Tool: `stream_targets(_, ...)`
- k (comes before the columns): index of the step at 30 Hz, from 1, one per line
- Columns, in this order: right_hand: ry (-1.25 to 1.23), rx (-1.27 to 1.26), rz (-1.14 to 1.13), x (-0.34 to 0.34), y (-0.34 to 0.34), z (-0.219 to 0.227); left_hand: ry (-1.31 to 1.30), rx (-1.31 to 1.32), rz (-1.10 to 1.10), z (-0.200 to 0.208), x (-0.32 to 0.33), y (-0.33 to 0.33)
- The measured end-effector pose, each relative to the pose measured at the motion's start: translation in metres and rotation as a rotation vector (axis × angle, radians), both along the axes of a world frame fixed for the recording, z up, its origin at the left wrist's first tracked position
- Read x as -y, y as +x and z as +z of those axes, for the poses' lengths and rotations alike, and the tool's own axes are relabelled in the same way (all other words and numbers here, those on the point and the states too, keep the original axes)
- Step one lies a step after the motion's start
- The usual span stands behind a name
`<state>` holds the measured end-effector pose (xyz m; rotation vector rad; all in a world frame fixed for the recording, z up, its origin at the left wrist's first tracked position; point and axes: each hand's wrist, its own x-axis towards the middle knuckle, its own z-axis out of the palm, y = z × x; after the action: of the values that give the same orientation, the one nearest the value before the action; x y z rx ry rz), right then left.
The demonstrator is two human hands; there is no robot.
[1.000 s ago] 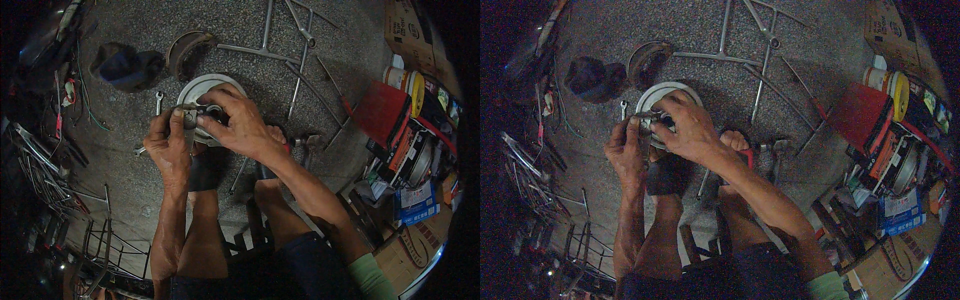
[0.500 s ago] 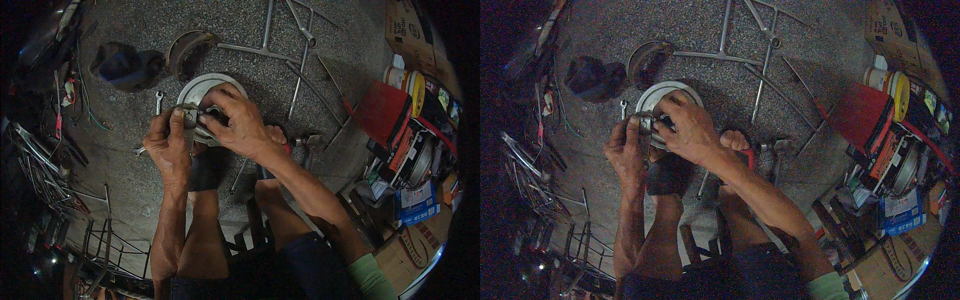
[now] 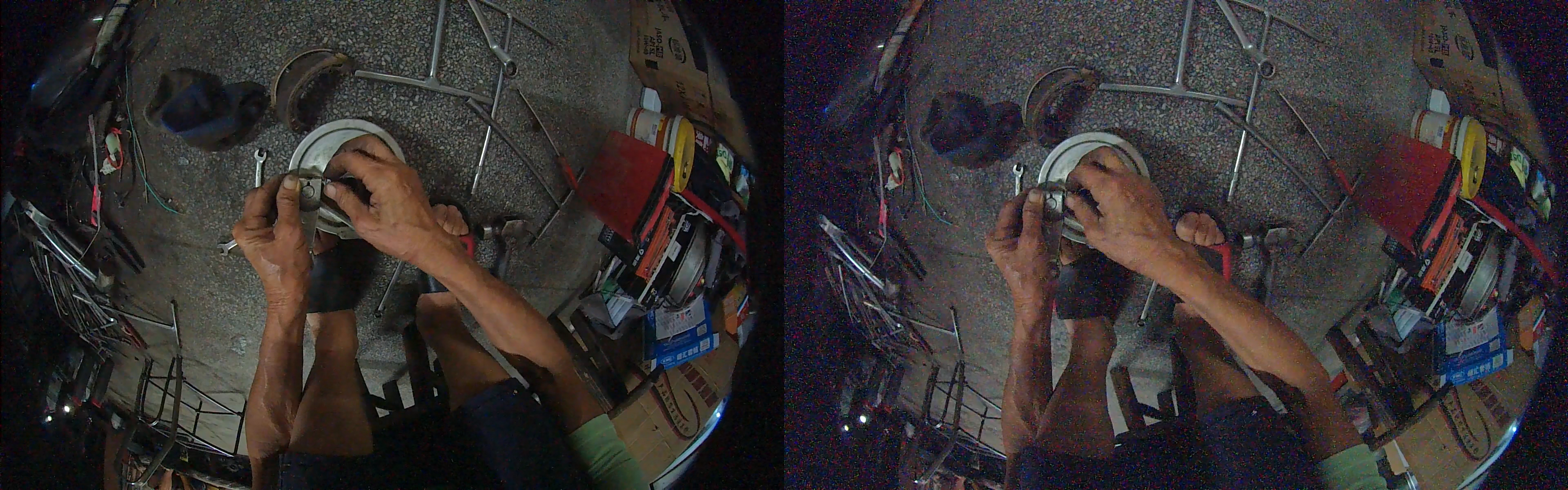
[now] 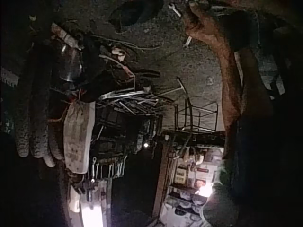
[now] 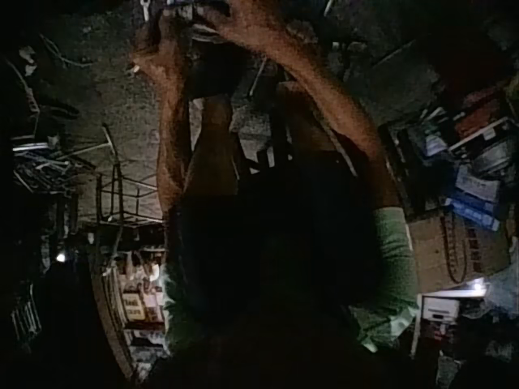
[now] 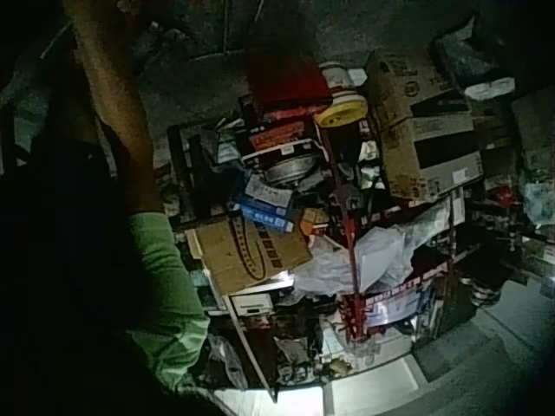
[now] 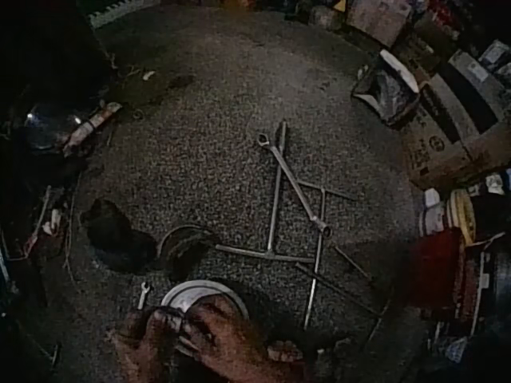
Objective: The person assembles a mechanical component, likely a brake assembly, by hand. They insert a metal clip into a circular housing, use a hammer to secure it, and then tighten a bolt with a wrench.
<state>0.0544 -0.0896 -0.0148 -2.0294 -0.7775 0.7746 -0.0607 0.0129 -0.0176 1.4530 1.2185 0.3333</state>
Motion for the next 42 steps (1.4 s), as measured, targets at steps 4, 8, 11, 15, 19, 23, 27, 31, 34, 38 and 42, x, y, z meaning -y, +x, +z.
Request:
stream_targets(4, -0.035, -0.019, -0.017, -0.001, 0.0, 0.003, -0.039, 0.0, 0.005, 0.002, 0.001, 0.002)
stream_targets(8, -0.01, -0.035, -0.029, -0.002, -0.001, 0.001, -0.054, 0.008, 0.016, -0.002, -0.001, -0.003)
stream_targets(11, -0.023, -0.063, -0.046, -0.001, -0.001, 0.002, -0.023, -0.012, 0.001, 0.004, -0.001, 0.0)
stream_targets(15, -0.011, -0.02, -0.002, -0.001, 0.0, 0.003, -0.021, -0.002, 0.013, 0.005, 0.0, 0.003)
stream_targets(19, -0.051, -0.034, 0.009, -0.003, -0.001, 0.008, 0.004, -0.005, -0.004, 0.003, 0.0, 0.001)
stream_targets(23, -0.055, -0.038, -0.029, -0.003, -0.002, 0.007, -0.049, 0.045, 0.018, 0.006, 0.001, 0.003)
stream_targets(27, -0.038, 0.067, -0.042, -0.002, -0.006, 0.008, -0.037, 0.023, 0.007, 0.003, -0.001, 0.001)
stream_targets(31, -0.063, 0.093, -0.021, -0.005, -0.008, 0.013, -0.041, 0.016, 0.009, 0.002, -0.001, 0.001)
stream_targets(34, -0.112, 0.064, -0.004, -0.006, -0.007, 0.012, -0.025, 0.011, -0.012, 0.002, -0.001, 0.001)
stream_targets(38, -0.024, 0.056, -0.069, -0.006, -0.008, 0.007, 0.001, 0.029, -0.012, -0.002, -0.002, -0.001)
stream_targets(42, -0.056, 0.064, -0.034, -0.005, -0.007, 0.009, -0.036, 0.008, 0.0, 0.001, -0.002, 0.0)
